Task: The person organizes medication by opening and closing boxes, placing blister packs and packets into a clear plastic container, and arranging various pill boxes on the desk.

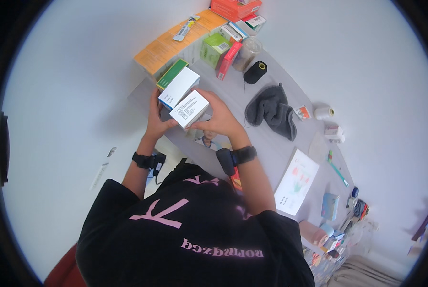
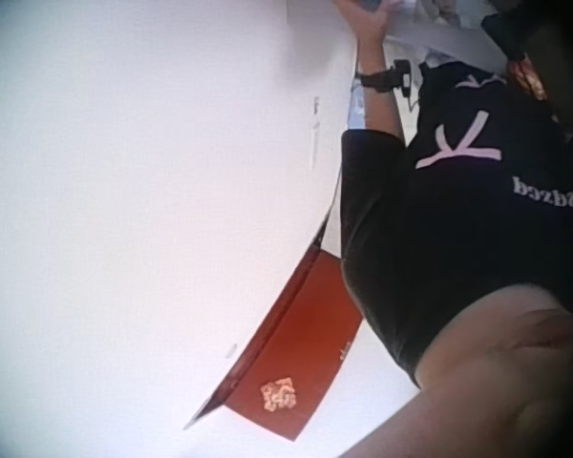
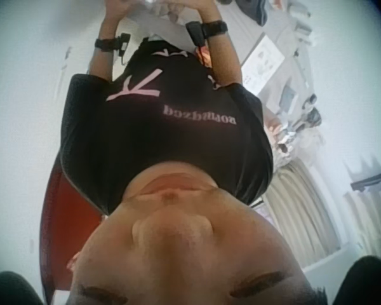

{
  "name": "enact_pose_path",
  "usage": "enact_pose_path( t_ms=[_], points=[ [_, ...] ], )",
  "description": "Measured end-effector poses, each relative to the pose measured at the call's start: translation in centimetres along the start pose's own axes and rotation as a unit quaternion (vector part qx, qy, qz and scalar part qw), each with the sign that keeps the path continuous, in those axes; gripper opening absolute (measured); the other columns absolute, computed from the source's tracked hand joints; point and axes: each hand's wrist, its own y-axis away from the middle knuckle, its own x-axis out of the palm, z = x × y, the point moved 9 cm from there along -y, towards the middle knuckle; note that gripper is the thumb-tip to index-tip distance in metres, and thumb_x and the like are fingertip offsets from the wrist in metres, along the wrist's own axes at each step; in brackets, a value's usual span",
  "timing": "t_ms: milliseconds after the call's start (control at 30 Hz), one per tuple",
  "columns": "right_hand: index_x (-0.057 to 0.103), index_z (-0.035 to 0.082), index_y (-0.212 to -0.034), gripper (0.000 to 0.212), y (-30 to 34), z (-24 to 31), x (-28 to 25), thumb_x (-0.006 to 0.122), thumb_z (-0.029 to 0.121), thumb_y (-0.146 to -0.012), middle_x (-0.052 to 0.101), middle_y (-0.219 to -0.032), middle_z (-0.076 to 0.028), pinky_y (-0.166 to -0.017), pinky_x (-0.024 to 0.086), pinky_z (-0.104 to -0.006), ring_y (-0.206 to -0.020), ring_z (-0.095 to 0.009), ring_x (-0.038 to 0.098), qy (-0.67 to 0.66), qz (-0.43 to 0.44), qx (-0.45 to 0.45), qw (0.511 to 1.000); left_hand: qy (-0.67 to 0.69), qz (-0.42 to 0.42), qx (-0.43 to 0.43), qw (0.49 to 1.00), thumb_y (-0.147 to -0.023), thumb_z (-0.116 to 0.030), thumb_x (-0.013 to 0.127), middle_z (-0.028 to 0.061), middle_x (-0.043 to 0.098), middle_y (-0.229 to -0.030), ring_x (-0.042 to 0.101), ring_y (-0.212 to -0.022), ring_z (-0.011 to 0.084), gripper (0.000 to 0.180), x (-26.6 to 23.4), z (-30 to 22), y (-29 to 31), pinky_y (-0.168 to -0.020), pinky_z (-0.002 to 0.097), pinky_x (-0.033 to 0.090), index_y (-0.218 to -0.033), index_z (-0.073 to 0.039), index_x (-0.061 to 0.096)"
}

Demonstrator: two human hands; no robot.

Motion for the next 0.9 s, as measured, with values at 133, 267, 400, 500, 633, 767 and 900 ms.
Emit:
enact_pose_path(
  t_ms=[133, 267, 400, 500, 633, 767, 900],
  points=[
    [0.049, 0.005, -0.129, 0.076, 0.8, -0.5, -0.8, 0.083, 0.01, -0.062, 0.055, -0.122, -0.006, -0.101, 0.041, -0.0322, -0.115, -0.016, 0.052, -0.013, 0.004, 0.038, 0.999, -0.045, 0.031, -0.015, 0.998, -0.058, -0.037, 0.089, 0.0203, 0.033, -0.147, 0.038, -0.133, 0.0319, 0.12, -0.8, -0.1, -1.0, -0.109, 0.0443, 0.032, -0.148, 0.001, 0.018],
    [0.052, 0.004, -0.123, 0.07, 1.6, -0.1, -2.2, 0.085, 0.01, -0.062, 0.06, -0.111, -0.003, -0.094, 0.045, -0.03, -0.105, -0.013, 0.057, -0.03, 0.03, 0.083, 0.996, -0.098, 0.004, -0.035, 0.995, -0.058, -0.029, 0.088, 0.021, 0.045, -0.138, 0.044, -0.129, 0.0318, 0.11, -1.0, -0.3, -1.7, -0.105, 0.0431, 0.037, -0.144, 0.002, 0.028],
    [0.054, 0.001, -0.117, 0.062, 3.4, 2.9, -7.0, 0.085, 0.005, -0.063, 0.063, -0.105, -0.005, -0.084, 0.05, -0.0292, -0.098, -0.013, 0.06, -0.117, -0.114, 0.044, 0.986, -0.15, -0.036, -0.07, 0.986, -0.058, -0.016, 0.08, 0.0196, 0.053, -0.129, 0.052, -0.122, 0.0292, 0.095, -0.1, 1.8, -1.6, -0.101, 0.0394, 0.042, -0.139, 0.004, 0.035],
    [0.051, -0.002, -0.12, 0.061, 5.4, 3.9, -10.7, 0.083, 0.005, -0.068, 0.064, -0.108, -0.009, -0.085, 0.05, -0.0296, -0.099, -0.015, 0.061, -0.118, -0.254, 0.03, 0.959, -0.025, -0.034, -0.111, 0.993, -0.058, -0.01, 0.073, 0.0169, 0.054, -0.128, 0.055, -0.118, 0.0255, 0.089, 1.1, 2.4, -1.3, -0.101, 0.0365, 0.043, -0.138, 0.003, 0.036],
    [0.048, -0.003, -0.125, 0.061, 9.1, 5.3, -13.1, 0.079, 0.003, -0.073, 0.061, -0.114, -0.012, -0.09, 0.049, -0.0315, -0.104, -0.018, 0.06, -0.159, -0.344, -0.011, 0.925, 0.056, 0.107, -0.136, 0.983, -0.06, -0.006, 0.069, 0.0133, 0.055, -0.126, 0.056, -0.115, 0.0225, 0.082, 2.7, 2.5, -2.0, -0.098, 0.0354, 0.044, -0.137, 0.001, 0.039],
    [0.047, -0.004, -0.125, 0.06, 13.1, 6.1, -15.8, 0.079, 0.005, -0.075, 0.061, -0.116, -0.013, -0.091, 0.048, -0.0311, -0.106, -0.018, 0.06, -0.12, -0.425, 0.004, 0.897, 0.116, 0.18, -0.134, 0.967, -0.061, -0.004, 0.062, 0.0097, 0.055, -0.124, 0.054, -0.118, 0.0203, 0.071, 5.0, 1.2, -2.9, -0.1, 0.0371, 0.042, -0.131, -0.006, 0.046],
    [0.046, -0.004, -0.123, 0.056, 15.2, 3.9, -17.1, 0.078, 0.01, -0.079, 0.062, -0.11, -0.012, -0.083, 0.051, -0.0301, -0.098, -0.017, 0.061, -0.056, -0.487, 0.03, 0.871, -0.044, 0.27, -0.111, 0.955, -0.06, 0.003, 0.052, 0.0066, 0.053, -0.129, 0.043, -0.131, 0.0206, 0.072, 9.1, -2.7, -3.0, -0.108, 0.0427, 0.031, -0.131, -0.013, 0.046]
  ],
)
